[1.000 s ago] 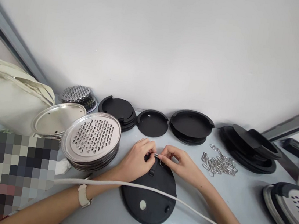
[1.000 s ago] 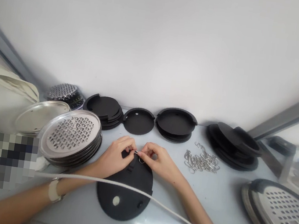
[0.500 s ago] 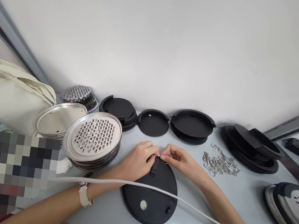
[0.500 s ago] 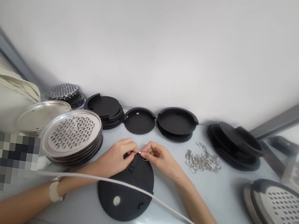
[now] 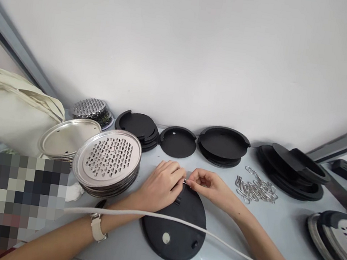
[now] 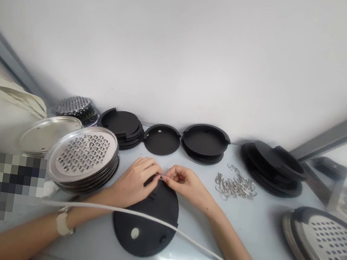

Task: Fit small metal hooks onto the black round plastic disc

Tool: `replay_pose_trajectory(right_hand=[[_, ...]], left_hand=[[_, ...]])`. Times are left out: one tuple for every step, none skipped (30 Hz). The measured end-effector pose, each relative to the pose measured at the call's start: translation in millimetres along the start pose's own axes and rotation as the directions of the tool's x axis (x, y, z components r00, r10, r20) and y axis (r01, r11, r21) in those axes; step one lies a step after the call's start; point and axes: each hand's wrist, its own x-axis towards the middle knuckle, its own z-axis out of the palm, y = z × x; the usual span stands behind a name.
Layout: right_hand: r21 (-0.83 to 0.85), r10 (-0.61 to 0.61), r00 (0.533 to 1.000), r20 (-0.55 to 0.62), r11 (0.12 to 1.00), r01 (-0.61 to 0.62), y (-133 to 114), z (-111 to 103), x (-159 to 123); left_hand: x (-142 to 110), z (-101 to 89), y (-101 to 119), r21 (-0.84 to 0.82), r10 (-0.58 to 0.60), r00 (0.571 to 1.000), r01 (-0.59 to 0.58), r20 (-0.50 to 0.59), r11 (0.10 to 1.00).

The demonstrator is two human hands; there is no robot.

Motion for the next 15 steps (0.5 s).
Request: replay_pose_trajectory(right_hand=[[0.0,0.0,1.0,0.002,1.0,0.0,0,0,0],[-0.001,0.001,1.0,0.003,1.0,-0.001,0,0,0],[-0.004,0.003,1.0,0.004,1.0,-0.003,0,0,0],[-0.008,0.003,1.0,0.003,1.0,-0.003,0,0,0],[-0.014,0.003,1.0,0.002,1.0,-0.003,-1,1,0],[-0.022,0.003,1.0,0.0,1.0,-0.003,-1,1,0],[-0.029,0.003,1.0,0.0,1.0,-0.003,-2,1,-1],[-0.035,0.004,1.0,0.0,0.999,-0.004,-3,1,-1],[-0.041,0.006,1.0,0.002,0.999,-0.006,-3,1,-1],[-0.047,0.01,1.0,0.003,0.999,-0.009,-3,1,-1],[-0.054,0.013,1.0,0.003,0.998,-0.013,-3,0,-1],[-0.06,0.015,1.0,0.002,0.998,-0.015,-3,0,-1],[-0.064,0.017,1.0,0.001,0.998,-0.017,-3,0,-1],[-0.066,0.018,1.0,0.002,0.998,-0.018,-3,0,-1],[-0.067,0.019,1.0,0.002,0.998,-0.019,-3,0,-1]], left_hand=[[0,-1.6,0,-0.003,0.001,1.0,-0.001,0.014,1.0],[0,-3.4,0,-0.006,0.004,1.0,-0.004,0.03,1.0],[0,-5.4,-1,-0.008,0.01,0.999,-0.009,0.049,1.0],[1,-7.4,-2,-0.012,0.017,0.997,-0.016,0.072,1.0],[1,-9.2,-2,-0.019,0.023,0.996,-0.021,0.086,1.0],[1,-10.7,-3,-0.026,0.028,0.994,-0.026,0.101,0.999],[1,-11.8,-4,-0.033,0.031,0.994,-0.028,0.109,0.999],[1,-12.6,-5,-0.04,0.033,0.993,-0.029,0.113,0.999],[1,-13.1,-5,-0.049,0.034,0.993,-0.028,0.115,0.998],[0,-13.5,-6,-0.059,0.034,0.993,-0.028,0.115,0.998],[0,-13.9,-6,-0.07,0.035,0.993,-0.027,0.117,0.997],[0,-14.3,-6,-0.082,0.036,0.992,-0.027,0.119,0.996],[0,-14.8,-6,-0.092,0.038,0.992,-0.026,0.123,0.995],[0,-15.4,-6,-0.099,0.039,0.991,-0.026,0.125,0.995],[0,-15.9,-6,-0.104,0.04,0.991,-0.027,0.126,0.994]])
